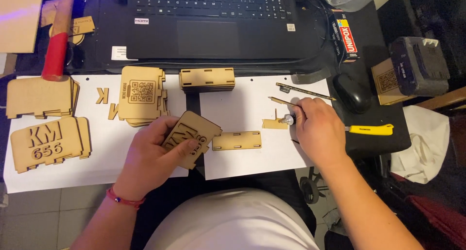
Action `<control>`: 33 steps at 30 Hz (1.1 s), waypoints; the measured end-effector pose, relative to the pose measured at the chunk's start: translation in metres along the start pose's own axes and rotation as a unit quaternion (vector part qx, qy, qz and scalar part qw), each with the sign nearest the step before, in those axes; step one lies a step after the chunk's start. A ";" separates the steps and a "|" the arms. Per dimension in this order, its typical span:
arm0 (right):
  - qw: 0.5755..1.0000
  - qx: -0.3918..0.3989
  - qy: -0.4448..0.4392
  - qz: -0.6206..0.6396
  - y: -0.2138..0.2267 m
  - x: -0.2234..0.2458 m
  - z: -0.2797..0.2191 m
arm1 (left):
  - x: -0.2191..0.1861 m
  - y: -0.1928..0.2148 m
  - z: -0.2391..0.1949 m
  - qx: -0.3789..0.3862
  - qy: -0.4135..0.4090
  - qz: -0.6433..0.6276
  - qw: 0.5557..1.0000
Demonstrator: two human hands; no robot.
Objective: The person assembles a wooden model by applying glue to small wooden pieces and inserting them into slots on a larger wooden component. They use a small stick to spread the adhesive and carefully fit the parts together on a desk.
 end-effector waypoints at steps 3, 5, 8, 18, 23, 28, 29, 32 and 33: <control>1.000 0.006 -0.008 -0.002 0.000 0.000 0.000 | 0.001 0.000 0.000 0.002 0.000 0.003 1.000; 0.999 0.026 -0.023 -0.010 -0.003 -0.002 0.001 | 0.001 0.000 0.001 0.001 -0.012 0.021 1.000; 0.999 0.026 -0.017 -0.016 -0.003 -0.001 0.001 | 0.000 0.001 0.001 -0.004 -0.018 0.030 0.999; 1.000 0.026 -0.014 0.002 0.002 0.001 0.003 | 0.001 0.001 0.000 -0.009 -0.007 0.008 1.000; 0.993 0.066 -0.080 0.060 0.006 -0.008 0.005 | -0.002 0.002 0.000 -0.007 -0.013 0.023 1.000; 0.995 0.022 0.064 0.075 0.026 0.021 0.029 | -0.002 0.002 0.000 -0.002 -0.010 0.026 1.000; 0.986 0.023 0.149 0.077 0.028 0.038 0.033 | -0.003 0.001 0.000 -0.004 -0.013 0.038 0.999; 0.973 0.132 0.188 0.027 -0.003 0.060 0.046 | -0.005 0.002 0.000 -0.009 -0.025 0.040 0.999; 0.974 0.131 0.185 0.026 0.001 0.060 0.046 | -0.006 0.000 -0.001 -0.007 -0.027 0.040 0.999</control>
Point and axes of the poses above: each hand's wrist, its own z-axis towards the middle knuckle, its own y-axis out of the back of the hand, x = y × z, the point moved 9 cm from there along z, towards the middle knuckle, and after that the axes turned 3 degrees about -x, right-handed, at the moved point
